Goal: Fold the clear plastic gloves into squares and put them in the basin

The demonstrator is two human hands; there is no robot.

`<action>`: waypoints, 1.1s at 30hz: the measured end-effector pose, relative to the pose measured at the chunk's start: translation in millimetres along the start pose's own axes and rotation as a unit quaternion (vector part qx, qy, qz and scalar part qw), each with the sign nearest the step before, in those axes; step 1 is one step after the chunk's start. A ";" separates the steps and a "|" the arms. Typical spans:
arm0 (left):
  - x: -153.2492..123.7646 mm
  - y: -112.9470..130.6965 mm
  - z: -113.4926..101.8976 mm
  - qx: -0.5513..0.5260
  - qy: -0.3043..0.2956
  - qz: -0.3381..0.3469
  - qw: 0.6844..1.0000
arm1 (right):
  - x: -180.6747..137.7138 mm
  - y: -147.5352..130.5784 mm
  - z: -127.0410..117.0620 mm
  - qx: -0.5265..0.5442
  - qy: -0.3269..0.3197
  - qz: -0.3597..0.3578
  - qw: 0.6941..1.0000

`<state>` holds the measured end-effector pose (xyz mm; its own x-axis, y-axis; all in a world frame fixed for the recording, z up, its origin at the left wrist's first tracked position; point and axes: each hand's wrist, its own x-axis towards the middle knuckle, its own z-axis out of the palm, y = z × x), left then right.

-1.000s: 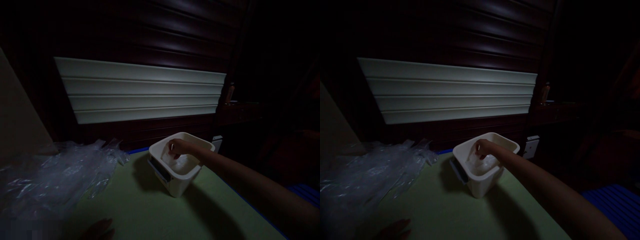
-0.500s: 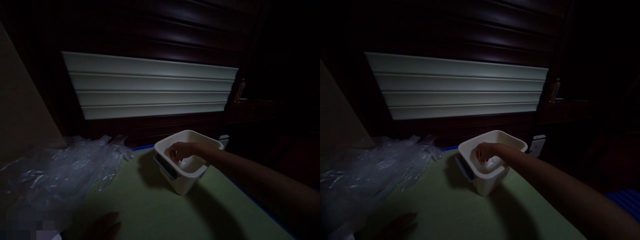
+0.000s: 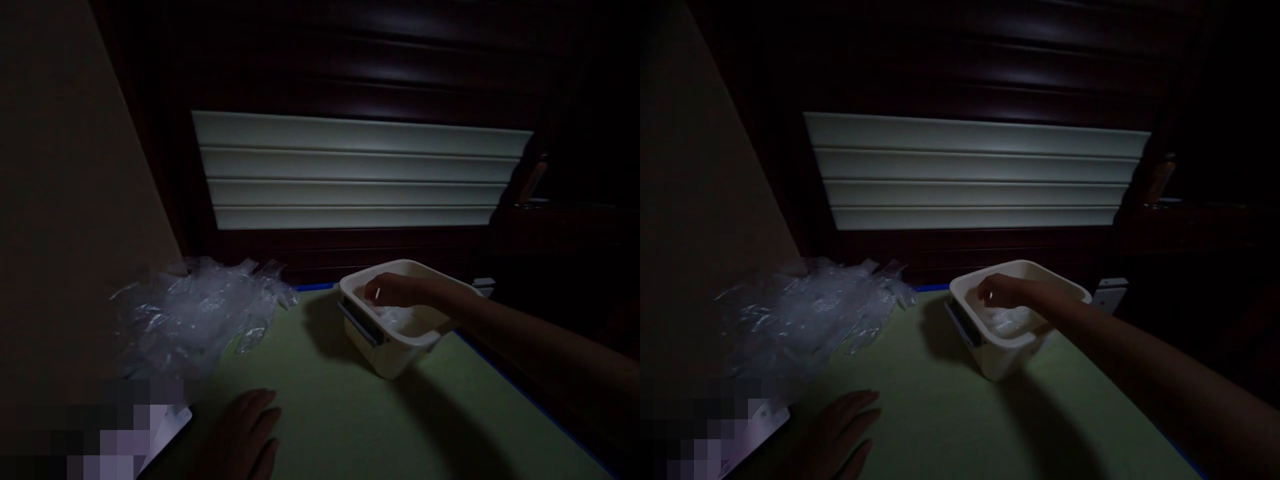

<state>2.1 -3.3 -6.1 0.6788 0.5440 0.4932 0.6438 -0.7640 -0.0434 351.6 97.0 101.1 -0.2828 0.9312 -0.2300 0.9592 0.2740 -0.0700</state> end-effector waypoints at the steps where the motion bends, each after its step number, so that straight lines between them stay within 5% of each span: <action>1: 0.5 0.9 -0.1 -0.005 -0.003 -0.003 1.000 | -2.9 -5.9 -7.5 -0.013 0.030 0.005 0.999; 7: -3.3 -0.1 9.3 -0.034 -0.010 -0.029 0.999 | -22.0 -73.1 -37.4 -0.082 0.267 0.042 0.959; 11: -4.5 2.5 10.2 -0.041 -0.041 -0.076 0.995 | -20.5 -124.7 -24.1 -0.101 0.349 -0.050 0.930; 17: 1.0 9.0 1.8 -0.069 -0.090 -0.102 0.988 | 35.0 -168.7 4.4 -0.119 0.333 -0.114 0.928; 25: 5.7 14.3 -1.2 -0.098 -0.113 -0.131 0.980 | 125.4 -202.9 0.6 -0.111 0.368 -0.109 0.917; 33: 5.5 17.5 3.9 -0.099 -0.121 -0.145 0.977 | 157.2 -219.4 9.0 -0.035 0.361 -0.111 0.925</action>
<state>18.6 -12.4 -7.5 0.5571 0.7951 0.2397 0.7562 -0.6050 0.2492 96.7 181.2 71.5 -0.4221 0.7611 0.4926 0.8825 0.4693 0.0311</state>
